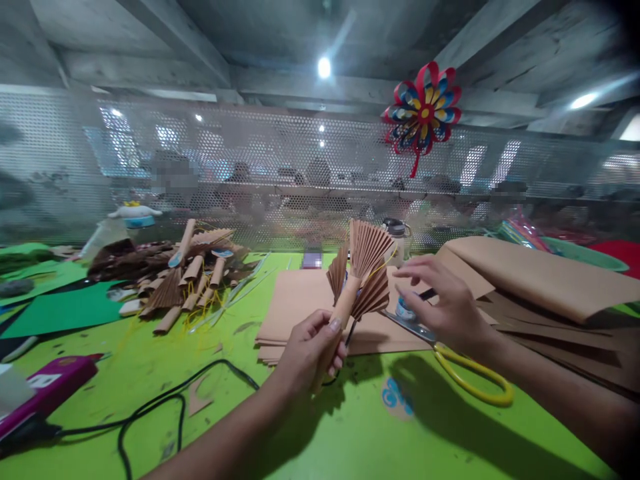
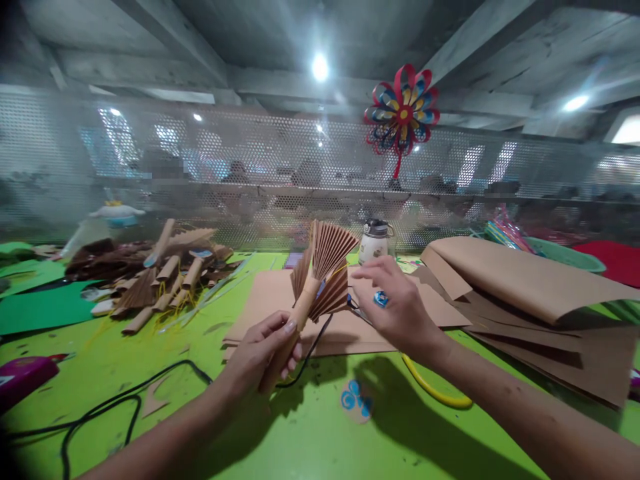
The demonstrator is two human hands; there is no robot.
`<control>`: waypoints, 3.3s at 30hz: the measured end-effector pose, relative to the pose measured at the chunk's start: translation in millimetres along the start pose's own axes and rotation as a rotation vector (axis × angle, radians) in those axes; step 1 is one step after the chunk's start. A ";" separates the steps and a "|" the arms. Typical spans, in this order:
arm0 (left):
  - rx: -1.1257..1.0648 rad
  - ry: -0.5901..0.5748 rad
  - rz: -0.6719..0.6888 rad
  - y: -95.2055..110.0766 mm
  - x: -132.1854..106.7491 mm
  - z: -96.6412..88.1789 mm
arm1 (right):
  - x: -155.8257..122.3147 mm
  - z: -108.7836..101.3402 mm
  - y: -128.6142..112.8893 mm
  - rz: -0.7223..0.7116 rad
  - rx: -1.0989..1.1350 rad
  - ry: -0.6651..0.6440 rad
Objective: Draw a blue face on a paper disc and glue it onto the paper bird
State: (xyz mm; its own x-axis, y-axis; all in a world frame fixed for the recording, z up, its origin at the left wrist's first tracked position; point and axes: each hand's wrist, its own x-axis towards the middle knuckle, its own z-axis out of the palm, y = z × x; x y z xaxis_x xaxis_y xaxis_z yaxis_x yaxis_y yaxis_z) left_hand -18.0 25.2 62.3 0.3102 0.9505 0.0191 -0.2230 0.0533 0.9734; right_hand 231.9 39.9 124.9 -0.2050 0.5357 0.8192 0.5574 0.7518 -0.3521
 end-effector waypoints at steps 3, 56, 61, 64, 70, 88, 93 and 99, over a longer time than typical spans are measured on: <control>-0.006 -0.012 -0.015 -3.1 0.4 1.1 | 9.8 -2.6 6.4 0.529 0.375 0.006; 0.175 0.055 0.100 -4.7 7.1 4.7 | 12.0 -10.2 -18.1 -0.225 -0.606 -0.424; 0.167 0.090 0.078 0.1 6.3 5.6 | 9.1 3.0 -24.3 -0.306 -0.693 -0.388; 0.161 0.107 0.059 2.1 4.9 7.2 | 5.8 8.1 -26.3 -0.328 -0.651 -0.388; 0.153 0.120 0.034 2.3 3.5 8.0 | 3.8 13.6 -25.0 -0.385 -0.579 -0.381; 0.200 0.127 0.043 -2.6 4.2 6.4 | -1.4 15.5 -18.8 -0.496 -0.581 -0.360; 0.222 0.128 0.068 -7.9 5.8 4.8 | 2.7 16.2 -18.2 -0.510 -0.547 -0.348; 0.244 0.144 0.070 -5.7 6.3 5.3 | -3.8 12.2 -26.4 -0.491 -0.472 -0.285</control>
State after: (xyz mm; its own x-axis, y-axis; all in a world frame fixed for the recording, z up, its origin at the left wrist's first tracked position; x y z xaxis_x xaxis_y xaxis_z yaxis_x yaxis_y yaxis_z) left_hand -9.9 29.4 58.1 0.1637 0.9838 0.0726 -0.0054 -0.0727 0.9973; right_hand 208.2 22.7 125.6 -0.6851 0.3079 0.6602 0.6215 0.7198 0.3093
